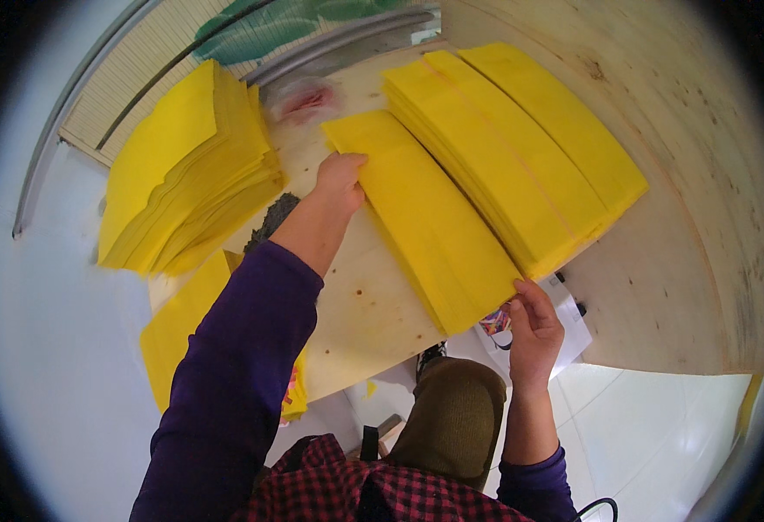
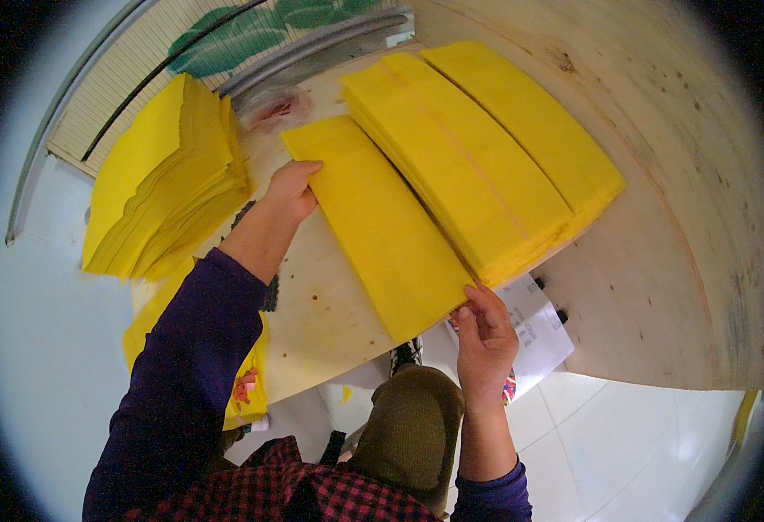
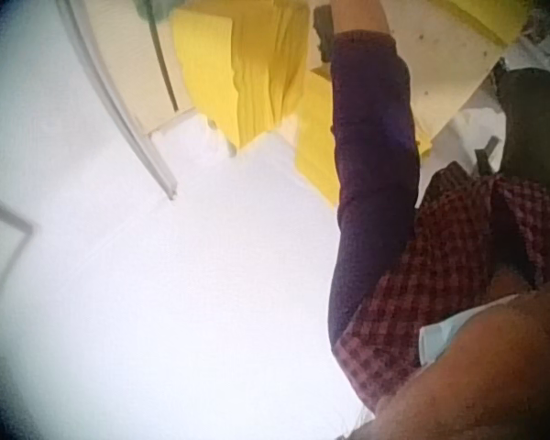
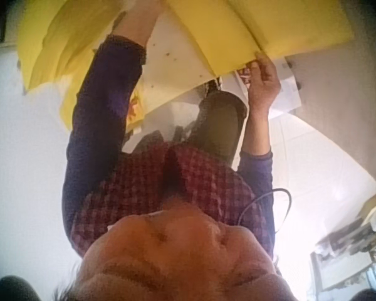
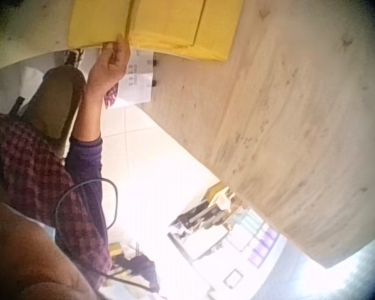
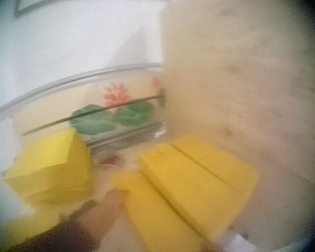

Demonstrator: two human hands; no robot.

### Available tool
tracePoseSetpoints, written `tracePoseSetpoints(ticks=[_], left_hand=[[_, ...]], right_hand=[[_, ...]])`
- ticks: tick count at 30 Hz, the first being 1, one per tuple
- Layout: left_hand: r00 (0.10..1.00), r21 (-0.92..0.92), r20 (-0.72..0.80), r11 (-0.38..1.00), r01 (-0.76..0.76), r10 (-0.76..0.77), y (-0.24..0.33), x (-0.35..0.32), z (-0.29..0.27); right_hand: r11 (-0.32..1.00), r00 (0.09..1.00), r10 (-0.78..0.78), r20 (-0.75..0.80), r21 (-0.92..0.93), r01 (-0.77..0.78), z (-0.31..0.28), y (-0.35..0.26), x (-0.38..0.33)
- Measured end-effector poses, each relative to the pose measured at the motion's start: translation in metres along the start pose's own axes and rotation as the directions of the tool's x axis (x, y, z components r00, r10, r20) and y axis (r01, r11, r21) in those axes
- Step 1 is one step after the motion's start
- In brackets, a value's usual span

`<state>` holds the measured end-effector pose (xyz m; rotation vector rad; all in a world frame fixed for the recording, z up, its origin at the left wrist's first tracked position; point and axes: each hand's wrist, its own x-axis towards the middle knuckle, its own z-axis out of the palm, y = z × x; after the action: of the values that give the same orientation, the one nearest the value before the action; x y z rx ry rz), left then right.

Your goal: The person repeatedly folds yellow sheets of paper by hand on a table, aligning edges and pressing creases. They handle sheets one at a time, stacking completed folds to the side. No tools are used.

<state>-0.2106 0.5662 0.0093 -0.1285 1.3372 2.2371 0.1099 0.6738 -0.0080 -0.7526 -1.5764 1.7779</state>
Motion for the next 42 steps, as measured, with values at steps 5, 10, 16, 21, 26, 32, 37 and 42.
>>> tracePoseSetpoints(ticks=[5, 10, 16, 21, 26, 32, 37, 42], left_hand=[[0.994, 0.057, 0.02, 0.992, -0.11, 0.109, 0.009, -0.004, 0.005], [0.949, 0.369, -0.174, 0.911, -0.185, 0.263, 0.034, -0.028, 0.004], [0.915, 0.476, 0.082, 0.792, -0.384, 0.394, 0.085, -0.096, -0.043], [0.813, 0.683, 0.188, 0.522, -0.511, 0.551, 0.125, -0.206, -0.128], [0.768, 0.822, 0.045, 0.414, -0.392, 0.639, 0.125, -0.33, -0.24], [0.662, 0.797, -0.272, 0.549, -0.251, 0.698, 0.093, -0.437, -0.354], [0.63, 0.78, -0.309, 0.569, -0.26, 0.712, 0.075, -0.476, -0.403], [0.554, 0.941, -0.069, 0.238, -0.241, 0.83, 0.08, -0.477, -0.419]], right_hand=[[1.0, 0.999, 0.015, 0.044, -0.026, -0.013, 0.001, 0.0, 0.001], [0.991, 0.999, -0.032, -0.007, -0.133, 0.03, -0.005, 0.0, -0.005], [0.987, 0.999, -0.052, -0.007, -0.152, 0.05, -0.011, -0.011, -0.028], [0.987, 0.966, -0.134, 0.221, -0.061, 0.151, 0.016, -0.025, -0.059], [0.991, 0.91, -0.107, 0.401, -0.036, 0.132, 0.055, -0.041, -0.092], [0.984, 0.816, -0.077, 0.573, -0.087, 0.154, 0.096, -0.049, -0.134], [0.936, 0.698, -0.099, 0.709, -0.172, 0.308, 0.138, -0.058, -0.163], [0.84, 0.529, -0.117, 0.841, -0.2, 0.504, 0.192, -0.069, -0.18]])
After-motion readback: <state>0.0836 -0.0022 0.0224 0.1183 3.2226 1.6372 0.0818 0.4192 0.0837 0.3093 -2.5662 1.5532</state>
